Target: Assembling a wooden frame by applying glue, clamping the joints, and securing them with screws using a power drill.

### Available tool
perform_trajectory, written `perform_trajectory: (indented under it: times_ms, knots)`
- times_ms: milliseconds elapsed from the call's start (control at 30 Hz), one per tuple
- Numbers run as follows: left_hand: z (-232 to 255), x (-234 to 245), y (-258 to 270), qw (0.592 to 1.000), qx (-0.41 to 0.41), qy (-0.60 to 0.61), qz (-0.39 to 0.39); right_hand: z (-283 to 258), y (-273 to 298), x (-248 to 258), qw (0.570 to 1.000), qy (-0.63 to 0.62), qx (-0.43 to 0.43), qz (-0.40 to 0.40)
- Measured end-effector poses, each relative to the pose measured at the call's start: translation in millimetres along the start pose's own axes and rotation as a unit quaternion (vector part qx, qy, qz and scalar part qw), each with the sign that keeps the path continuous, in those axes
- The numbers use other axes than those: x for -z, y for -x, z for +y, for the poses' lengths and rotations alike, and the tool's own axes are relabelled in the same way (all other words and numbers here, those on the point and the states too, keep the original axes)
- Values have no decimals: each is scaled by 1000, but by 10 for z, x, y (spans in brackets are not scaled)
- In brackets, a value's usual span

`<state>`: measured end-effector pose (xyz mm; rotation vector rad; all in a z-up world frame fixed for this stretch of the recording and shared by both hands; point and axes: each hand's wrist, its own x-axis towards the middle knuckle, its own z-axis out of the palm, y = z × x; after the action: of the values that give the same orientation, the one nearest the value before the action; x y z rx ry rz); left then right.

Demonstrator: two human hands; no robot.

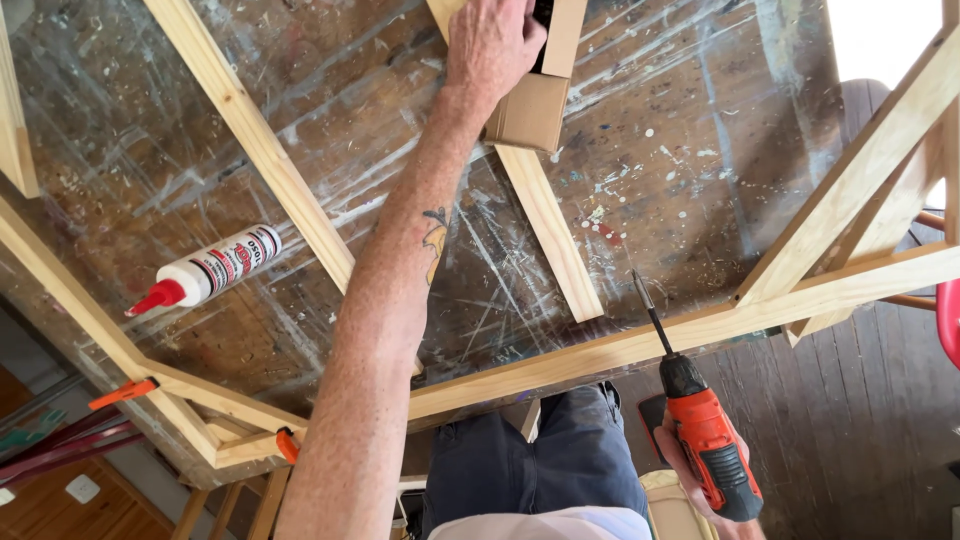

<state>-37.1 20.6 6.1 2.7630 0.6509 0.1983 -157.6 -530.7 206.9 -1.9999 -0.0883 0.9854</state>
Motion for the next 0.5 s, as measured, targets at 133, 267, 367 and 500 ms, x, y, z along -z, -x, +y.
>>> perform_trajectory:
  times_ms: [133, 267, 367, 500]
  knots:
    - [57, 305, 27, 948, 45, 298, 104, -40, 18, 6, 999, 35, 13, -1]
    - [183, 891, 383, 766, 167, 621, 23, -52, -36, -8, 999, 40, -12, -5]
    - [536, 1454, 890, 702, 200, 683, -35, -249, -160, -64, 996, 88, 3, 16]
    - [824, 1872, 1826, 509, 251, 821, 66, -1060, -347, -355, 986, 117, 69, -98]
